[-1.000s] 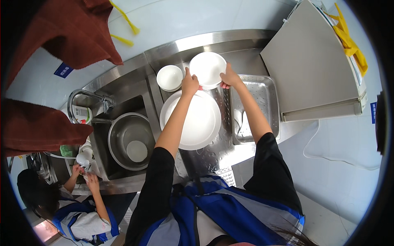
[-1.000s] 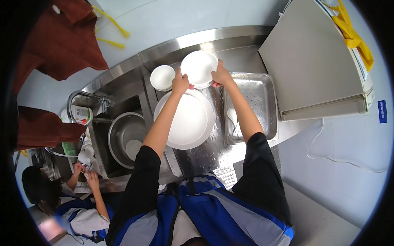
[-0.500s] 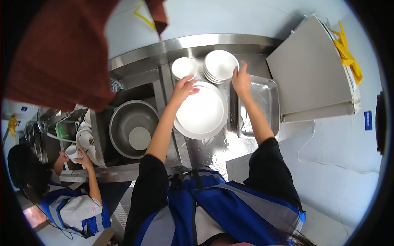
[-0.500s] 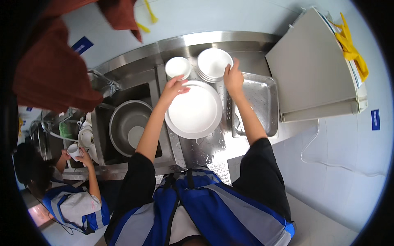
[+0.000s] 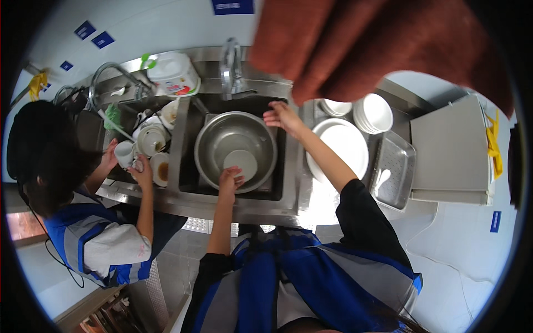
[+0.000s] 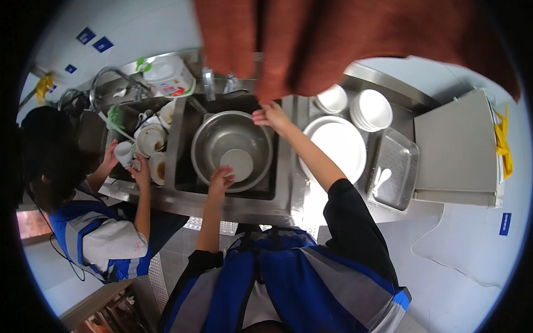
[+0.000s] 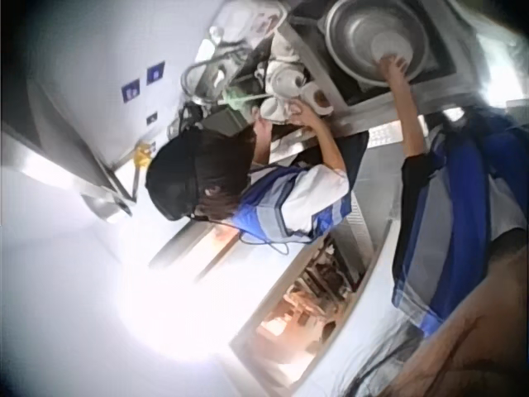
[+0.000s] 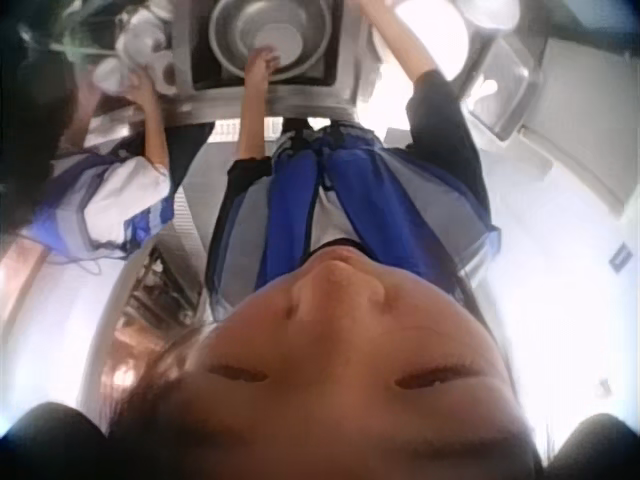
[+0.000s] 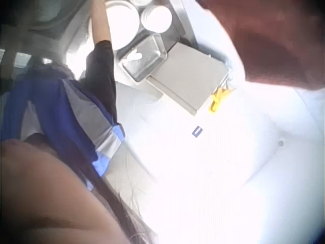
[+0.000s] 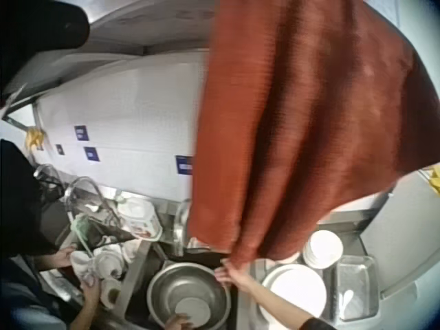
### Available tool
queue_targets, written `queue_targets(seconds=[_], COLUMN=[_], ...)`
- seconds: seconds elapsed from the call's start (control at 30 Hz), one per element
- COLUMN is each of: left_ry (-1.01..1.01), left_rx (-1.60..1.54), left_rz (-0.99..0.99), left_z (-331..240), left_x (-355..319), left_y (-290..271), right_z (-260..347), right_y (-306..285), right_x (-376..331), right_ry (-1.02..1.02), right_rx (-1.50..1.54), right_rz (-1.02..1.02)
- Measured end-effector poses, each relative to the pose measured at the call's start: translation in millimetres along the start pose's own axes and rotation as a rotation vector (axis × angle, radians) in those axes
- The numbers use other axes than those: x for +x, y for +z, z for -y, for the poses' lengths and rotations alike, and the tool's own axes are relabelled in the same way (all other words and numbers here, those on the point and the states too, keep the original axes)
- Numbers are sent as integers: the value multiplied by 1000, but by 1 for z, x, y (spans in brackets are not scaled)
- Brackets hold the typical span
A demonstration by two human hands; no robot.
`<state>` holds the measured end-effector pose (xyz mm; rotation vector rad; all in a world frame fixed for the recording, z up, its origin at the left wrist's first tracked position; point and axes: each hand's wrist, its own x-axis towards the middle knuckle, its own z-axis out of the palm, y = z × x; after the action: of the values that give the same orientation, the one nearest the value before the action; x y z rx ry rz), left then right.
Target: Washing bowls and plates at a commercial triple-basin sink in a hotel kitchen.
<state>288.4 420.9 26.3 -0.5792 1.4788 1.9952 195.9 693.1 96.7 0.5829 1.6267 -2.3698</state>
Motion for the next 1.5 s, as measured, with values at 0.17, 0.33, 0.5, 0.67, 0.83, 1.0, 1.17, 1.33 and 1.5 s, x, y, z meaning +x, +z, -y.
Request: queue_targets(seconds=[0.17,0.33,0.5,0.67,0.83,1.0,1.17,1.33,1.5], left_ry=[-44,-57,-45,-45,-59,-81,-81,-110,-102], left_rx=[-22,17,11,12,41,29,32,18,51], left_rz=[27,36,46,55,74,105,41,-67,-92], left_z=[-6,-20,-30,-33,-28,-24,-23,-13,-7], left_x=[-6,0,9,17,29,37,36,23,11], left_y=[-49,-80,-101,-111,-109,-100,-96,-111,-115], right_z=[6,-1,-12,-24,-27,-39,-138,-255,-296], right_y=[48,57,52,57,58,51,24,1,8], right_x=[76,90,81,77,66,61,40,28,40], right_ry=[-128,-426,-635,-687,-727,-645,-357,327,252], right_rx=[-264,-1037,-1022,-1018,-973,-992,-851,-1195,-1110], right_rz=[-251,-424,-449,-489,-447,-401,-741,-191,-237])
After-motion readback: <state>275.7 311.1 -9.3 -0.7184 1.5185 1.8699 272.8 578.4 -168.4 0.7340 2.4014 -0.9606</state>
